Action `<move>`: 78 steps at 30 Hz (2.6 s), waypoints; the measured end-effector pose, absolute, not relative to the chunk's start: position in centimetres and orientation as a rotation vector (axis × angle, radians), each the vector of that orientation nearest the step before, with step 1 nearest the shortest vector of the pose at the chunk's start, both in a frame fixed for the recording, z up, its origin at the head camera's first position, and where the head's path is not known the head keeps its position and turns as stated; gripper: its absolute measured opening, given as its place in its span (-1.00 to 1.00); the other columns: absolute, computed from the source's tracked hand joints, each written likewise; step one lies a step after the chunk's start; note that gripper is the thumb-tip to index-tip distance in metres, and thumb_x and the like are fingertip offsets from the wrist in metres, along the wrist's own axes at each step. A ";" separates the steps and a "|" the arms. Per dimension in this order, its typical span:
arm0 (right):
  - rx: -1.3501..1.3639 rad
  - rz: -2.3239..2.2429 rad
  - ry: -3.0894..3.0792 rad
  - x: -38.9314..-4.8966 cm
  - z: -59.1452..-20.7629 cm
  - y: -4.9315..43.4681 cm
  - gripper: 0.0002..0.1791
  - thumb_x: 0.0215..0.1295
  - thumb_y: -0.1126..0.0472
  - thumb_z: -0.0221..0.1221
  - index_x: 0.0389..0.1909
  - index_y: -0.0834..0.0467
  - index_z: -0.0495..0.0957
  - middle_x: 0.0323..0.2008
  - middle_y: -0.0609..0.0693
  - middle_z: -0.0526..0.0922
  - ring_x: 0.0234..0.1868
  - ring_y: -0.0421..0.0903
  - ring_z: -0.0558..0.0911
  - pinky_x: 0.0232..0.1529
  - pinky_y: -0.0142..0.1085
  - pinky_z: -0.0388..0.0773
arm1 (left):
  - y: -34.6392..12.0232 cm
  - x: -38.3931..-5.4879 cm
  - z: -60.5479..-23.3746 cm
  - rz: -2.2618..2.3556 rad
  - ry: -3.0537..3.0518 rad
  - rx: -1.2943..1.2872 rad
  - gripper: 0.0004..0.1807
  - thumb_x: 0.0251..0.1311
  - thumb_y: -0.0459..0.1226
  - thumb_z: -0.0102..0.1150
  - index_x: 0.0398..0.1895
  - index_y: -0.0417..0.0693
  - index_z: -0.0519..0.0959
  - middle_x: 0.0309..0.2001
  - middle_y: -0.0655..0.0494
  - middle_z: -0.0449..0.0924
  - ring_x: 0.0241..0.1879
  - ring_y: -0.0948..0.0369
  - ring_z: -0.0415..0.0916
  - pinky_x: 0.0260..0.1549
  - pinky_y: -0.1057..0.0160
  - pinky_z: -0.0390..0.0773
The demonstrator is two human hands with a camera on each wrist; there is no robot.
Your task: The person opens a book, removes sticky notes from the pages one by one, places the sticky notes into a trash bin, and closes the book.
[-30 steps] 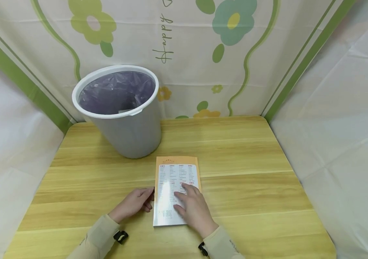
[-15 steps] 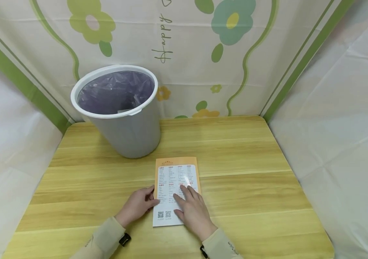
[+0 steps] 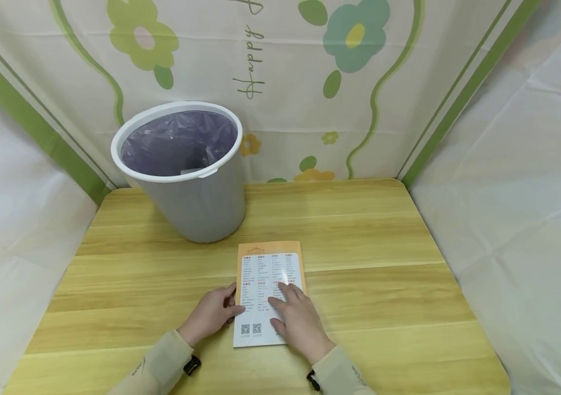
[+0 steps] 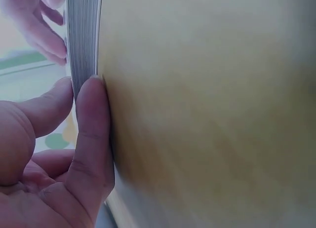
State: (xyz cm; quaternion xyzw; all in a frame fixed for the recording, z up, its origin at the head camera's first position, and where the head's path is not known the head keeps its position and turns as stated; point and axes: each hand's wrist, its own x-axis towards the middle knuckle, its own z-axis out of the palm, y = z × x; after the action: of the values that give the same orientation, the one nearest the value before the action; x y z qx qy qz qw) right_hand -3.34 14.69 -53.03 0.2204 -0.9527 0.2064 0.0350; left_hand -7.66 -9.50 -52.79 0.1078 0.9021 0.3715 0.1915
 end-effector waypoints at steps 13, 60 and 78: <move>-0.128 0.974 -3.178 -5.0 -51.2 18.5 -0.44 0.30 0.06 0.29 0.20 0.34 0.53 -0.20 0.09 0.59 -0.29 -0.04 0.57 -0.26 -0.13 0.59 | -9.5 -7.6 -52.5 1.098 2.470 0.284 -0.24 0.26 -0.23 0.32 0.44 -0.33 0.25 -0.49 0.16 0.45 -0.59 0.28 0.40 -0.66 0.35 0.40; -0.276 1.862 -2.197 -3.3 -47.5 17.5 -0.56 0.30 0.40 0.25 0.20 0.28 0.53 -0.10 0.21 0.71 -0.21 -0.02 0.74 -0.31 -0.32 0.67 | -9.2 -7.1 -52.9 1.162 2.540 0.292 -0.26 0.38 -0.11 0.17 0.40 -0.49 0.22 -0.61 0.21 0.40 -0.73 0.32 0.40 -0.70 0.33 0.41; 0.683 0.445 -1.928 -5.7 -46.1 20.5 -0.67 0.42 0.40 -0.06 -0.03 0.41 0.65 -0.04 0.30 0.68 -0.15 0.27 0.70 -0.17 -0.03 0.63 | -8.1 -9.1 -49.6 1.457 2.332 0.278 -0.41 0.48 0.02 -0.05 0.36 -0.22 0.42 -0.07 -0.05 0.67 -0.33 -0.02 0.64 -0.40 0.13 0.66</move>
State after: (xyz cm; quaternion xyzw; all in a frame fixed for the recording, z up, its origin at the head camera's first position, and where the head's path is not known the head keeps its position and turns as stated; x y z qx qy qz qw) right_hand -5.66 20.54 -46.08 0.2827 -0.7974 0.1839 0.5004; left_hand -9.06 -8.15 -49.60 0.0988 0.8287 0.5179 0.1878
